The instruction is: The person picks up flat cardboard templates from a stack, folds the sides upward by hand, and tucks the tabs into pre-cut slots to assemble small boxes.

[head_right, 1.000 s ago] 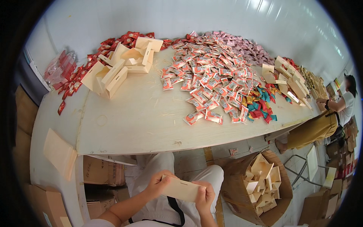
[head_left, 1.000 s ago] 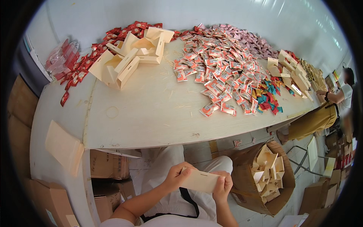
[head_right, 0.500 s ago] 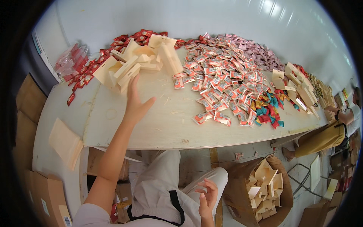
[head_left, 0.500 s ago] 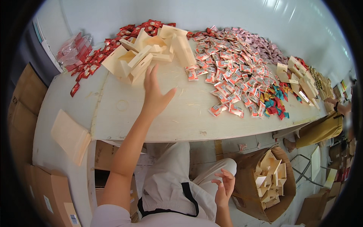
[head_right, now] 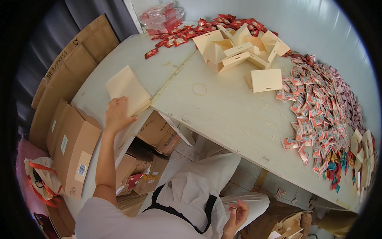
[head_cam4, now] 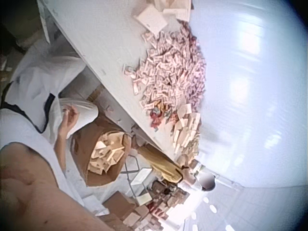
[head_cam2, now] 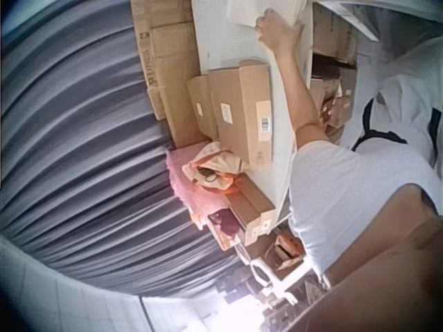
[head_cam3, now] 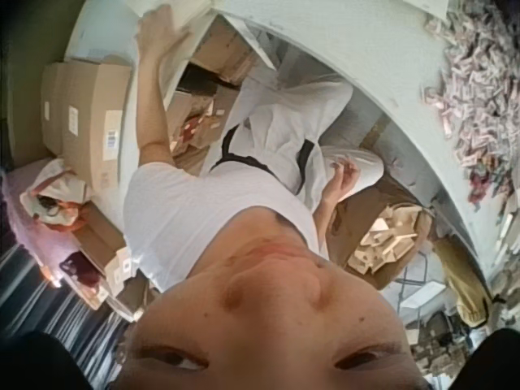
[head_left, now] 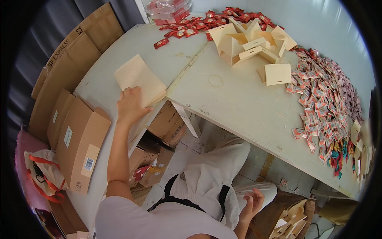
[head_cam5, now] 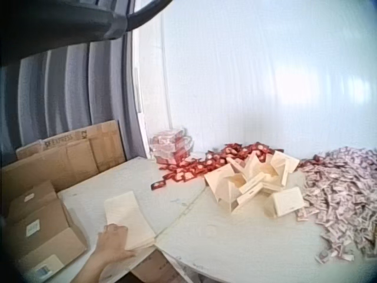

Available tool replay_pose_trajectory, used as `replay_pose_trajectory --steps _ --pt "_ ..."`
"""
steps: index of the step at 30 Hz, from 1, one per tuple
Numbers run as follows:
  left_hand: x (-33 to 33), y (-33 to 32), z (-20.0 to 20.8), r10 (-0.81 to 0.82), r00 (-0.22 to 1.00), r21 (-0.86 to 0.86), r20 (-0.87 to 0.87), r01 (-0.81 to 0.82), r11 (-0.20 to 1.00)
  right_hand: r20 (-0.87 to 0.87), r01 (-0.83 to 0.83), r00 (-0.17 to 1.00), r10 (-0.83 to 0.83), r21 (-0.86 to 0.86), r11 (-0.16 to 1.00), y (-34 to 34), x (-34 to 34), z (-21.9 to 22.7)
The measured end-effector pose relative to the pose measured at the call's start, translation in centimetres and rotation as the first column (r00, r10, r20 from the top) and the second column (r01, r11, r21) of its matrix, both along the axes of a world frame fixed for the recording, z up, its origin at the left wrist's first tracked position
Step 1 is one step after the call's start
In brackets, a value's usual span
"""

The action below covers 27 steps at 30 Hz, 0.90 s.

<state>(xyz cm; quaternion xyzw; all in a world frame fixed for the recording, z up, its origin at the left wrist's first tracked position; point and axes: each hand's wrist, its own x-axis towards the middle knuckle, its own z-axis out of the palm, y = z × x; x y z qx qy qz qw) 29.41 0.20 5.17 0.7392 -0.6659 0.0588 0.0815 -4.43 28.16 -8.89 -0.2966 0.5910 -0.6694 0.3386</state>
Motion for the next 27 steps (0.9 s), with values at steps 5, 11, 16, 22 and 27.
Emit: replay_pose_trajectory --steps 5,11,16,22,27 --pt "3.8 -1.4 0.1 -0.226 0.973 0.096 0.044 0.221 0.97 -0.039 -0.126 0.992 0.124 -0.055 0.991 -1.7 0.5 1.3" --pt "2.9 -2.0 0.8 -0.173 0.977 0.111 -0.124 0.187 0.976 0.041 -0.165 0.985 0.167 -0.04 0.985 -1.0 0.5 0.0" --pt "4.9 -1.2 1.5 -0.195 0.928 0.129 -0.318 0.246 0.961 0.065 -0.23 0.971 0.231 -0.029 0.973 -0.8 1.6 -0.9" --pt "5.1 -0.6 1.4 -0.233 0.962 -0.161 -0.142 0.209 0.965 0.009 -0.33 0.944 0.33 0.036 0.943 -1.7 1.5 -0.3" --pt "-4.4 4.1 3.1 -0.498 0.863 -0.722 0.09 0.401 0.563 0.108 -0.426 0.896 0.431 -0.069 0.902 -3.0 0.8 0.9"
